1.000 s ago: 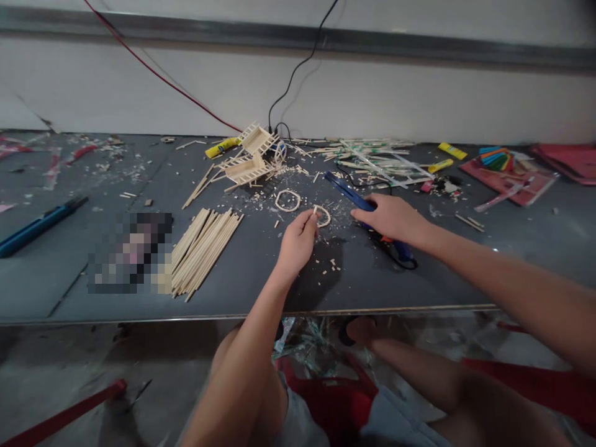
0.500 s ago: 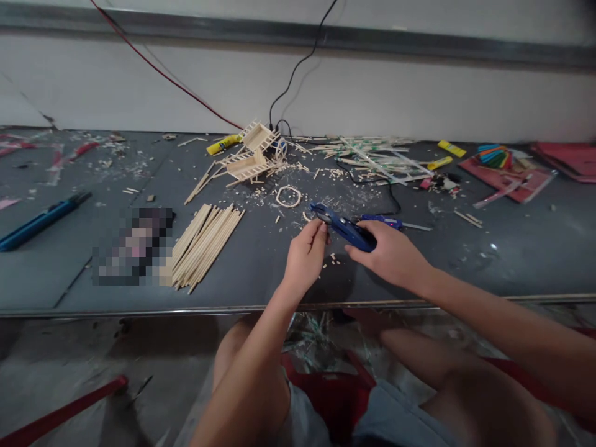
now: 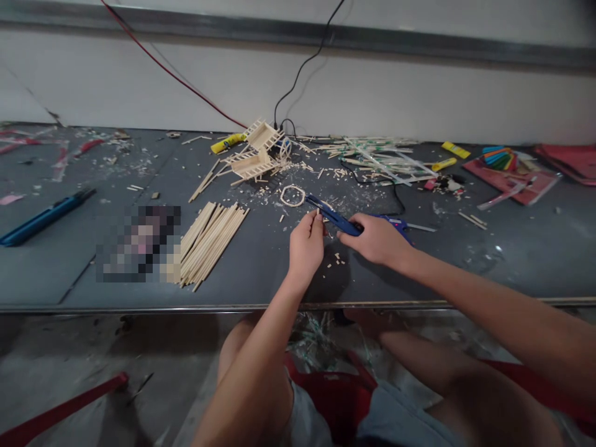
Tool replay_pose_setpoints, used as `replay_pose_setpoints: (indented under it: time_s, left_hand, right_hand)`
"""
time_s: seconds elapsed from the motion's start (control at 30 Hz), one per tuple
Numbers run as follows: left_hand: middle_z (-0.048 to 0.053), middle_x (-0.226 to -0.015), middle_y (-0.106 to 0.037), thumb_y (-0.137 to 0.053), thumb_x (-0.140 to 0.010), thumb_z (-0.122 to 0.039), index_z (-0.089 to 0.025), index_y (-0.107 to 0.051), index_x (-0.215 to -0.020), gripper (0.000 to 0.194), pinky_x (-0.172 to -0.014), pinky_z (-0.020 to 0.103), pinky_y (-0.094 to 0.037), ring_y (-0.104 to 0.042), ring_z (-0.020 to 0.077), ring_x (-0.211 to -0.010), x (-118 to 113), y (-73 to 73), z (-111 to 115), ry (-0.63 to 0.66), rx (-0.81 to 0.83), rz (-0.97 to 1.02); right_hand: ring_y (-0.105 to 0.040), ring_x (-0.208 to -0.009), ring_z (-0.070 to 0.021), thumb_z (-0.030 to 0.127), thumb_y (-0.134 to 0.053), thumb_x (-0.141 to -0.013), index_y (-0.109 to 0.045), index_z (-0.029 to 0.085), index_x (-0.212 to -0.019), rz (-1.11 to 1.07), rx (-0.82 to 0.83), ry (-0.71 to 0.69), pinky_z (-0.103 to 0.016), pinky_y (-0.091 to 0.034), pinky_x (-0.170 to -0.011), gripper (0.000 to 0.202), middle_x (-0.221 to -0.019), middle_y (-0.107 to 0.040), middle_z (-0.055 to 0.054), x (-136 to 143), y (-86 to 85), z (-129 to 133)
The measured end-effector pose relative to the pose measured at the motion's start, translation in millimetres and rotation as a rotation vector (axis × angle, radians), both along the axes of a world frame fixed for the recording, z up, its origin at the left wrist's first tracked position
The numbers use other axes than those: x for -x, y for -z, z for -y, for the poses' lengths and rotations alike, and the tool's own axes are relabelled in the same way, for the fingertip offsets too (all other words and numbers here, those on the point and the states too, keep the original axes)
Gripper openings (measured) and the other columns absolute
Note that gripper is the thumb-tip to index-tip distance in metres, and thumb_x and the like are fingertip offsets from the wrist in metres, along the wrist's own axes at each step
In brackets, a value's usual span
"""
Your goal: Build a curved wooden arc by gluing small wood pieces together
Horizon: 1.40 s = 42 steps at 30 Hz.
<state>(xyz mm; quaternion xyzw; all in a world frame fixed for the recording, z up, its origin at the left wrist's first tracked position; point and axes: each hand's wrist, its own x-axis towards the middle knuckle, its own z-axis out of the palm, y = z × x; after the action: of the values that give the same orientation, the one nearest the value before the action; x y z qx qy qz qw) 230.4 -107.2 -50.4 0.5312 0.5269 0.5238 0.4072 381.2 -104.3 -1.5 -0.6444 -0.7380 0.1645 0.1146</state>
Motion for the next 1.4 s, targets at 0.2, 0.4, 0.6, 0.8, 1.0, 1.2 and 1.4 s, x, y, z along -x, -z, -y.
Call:
replay_pose_setpoints:
  time_s: [0.2, 0.4, 0.6, 0.8, 1.0, 1.2, 1.4]
  left_hand:
    - [-0.003, -0.061, -0.05, -0.044, -0.093, -0.028, -0.017, -0.056, -0.083, 0.02, -0.047, 0.021, -0.032, -0.04, 0.0062, -0.047, 4.6, -5.1, -17.6, -0.006, 0.129, 0.156]
    - [-0.005, -0.061, -0.043, -0.044, -0.093, -0.028, -0.018, -0.057, -0.089, 0.017, -0.041, 0.02, -0.026, -0.032, 0.0045, -0.042, 9.3, -15.9, -13.4, 0.07, 0.189, 0.298]
    - [-0.003, -0.065, -0.049, -0.042, -0.094, -0.03, -0.018, -0.059, -0.1, 0.021, -0.047, 0.02, -0.033, -0.04, 0.0066, -0.049, 14.9, -13.7, -10.3, 0.109, 0.048, 0.205]
    - [-0.002, -0.068, -0.05, -0.041, -0.095, -0.031, -0.02, -0.06, -0.104, 0.023, -0.052, 0.022, -0.036, -0.043, 0.0085, -0.054, 17.3, -9.0, -9.3, 0.115, -0.083, 0.119]
    - [0.0, -0.072, -0.056, -0.042, -0.095, -0.031, -0.021, -0.063, -0.098, 0.023, -0.059, 0.022, -0.039, -0.047, 0.0102, -0.062, 18.1, -8.2, -6.6, 0.087, -0.12, -0.02]
    - [0.0, -0.07, -0.057, -0.044, -0.094, -0.031, -0.019, -0.063, -0.085, 0.024, -0.061, 0.022, -0.039, -0.049, 0.0112, -0.064, 18.7, -11.0, 3.7, 0.09, -0.122, -0.126]
    - [-0.001, -0.068, -0.056, -0.044, -0.093, -0.03, -0.018, -0.06, -0.077, 0.026, -0.062, 0.021, -0.038, -0.05, 0.0118, -0.066, 16.5, -8.8, 21.7, 0.082, -0.149, -0.214]
  right_hand:
    - [-0.058, -0.066, -0.0216, 0.051, -0.052, -0.077, -0.061, 0.022, -0.072, 0.077, 0.006, -0.008, -0.03, -0.032, -0.056, 0.031, -0.072, -0.066, -0.007, 6.0, 3.6, -27.0]
    - [-0.052, -0.059, -0.02, 0.056, -0.047, -0.079, -0.058, 0.021, -0.065, 0.064, 0.039, 0.082, -0.03, -0.031, -0.054, 0.039, -0.066, -0.062, -0.007, 3.7, -6.6, -45.4]
    - [-0.059, -0.069, -0.0217, 0.057, -0.051, -0.079, -0.063, 0.022, -0.087, -0.059, 0.027, 0.067, -0.031, -0.038, -0.06, 0.038, -0.083, -0.068, -0.007, -2.8, -17.4, -28.7]
    - [-0.062, -0.09, -0.0257, 0.047, -0.059, -0.077, -0.062, 0.019, -0.101, -0.064, -0.099, -0.054, -0.035, -0.045, -0.076, 0.037, -0.101, -0.067, -0.009, -2.3, -17.1, -0.9]
    - [-0.061, -0.094, -0.0272, 0.047, -0.059, -0.076, -0.06, 0.018, -0.106, -0.033, -0.117, -0.045, -0.037, -0.046, -0.082, 0.041, -0.106, -0.066, -0.012, -3.6, -10.4, 9.6]
    - [-0.061, -0.093, -0.0277, 0.044, -0.058, -0.077, -0.059, 0.018, -0.099, -0.027, -0.109, -0.03, -0.037, -0.045, -0.08, 0.034, -0.099, -0.066, -0.011, -4.7, -6.3, 17.6]
    - [-0.062, -0.09, -0.0266, 0.044, -0.059, -0.078, -0.058, 0.018, -0.1, -0.035, -0.055, -0.03, -0.036, -0.044, -0.079, 0.034, -0.097, -0.065, -0.01, -8.2, 4.0, 32.1]
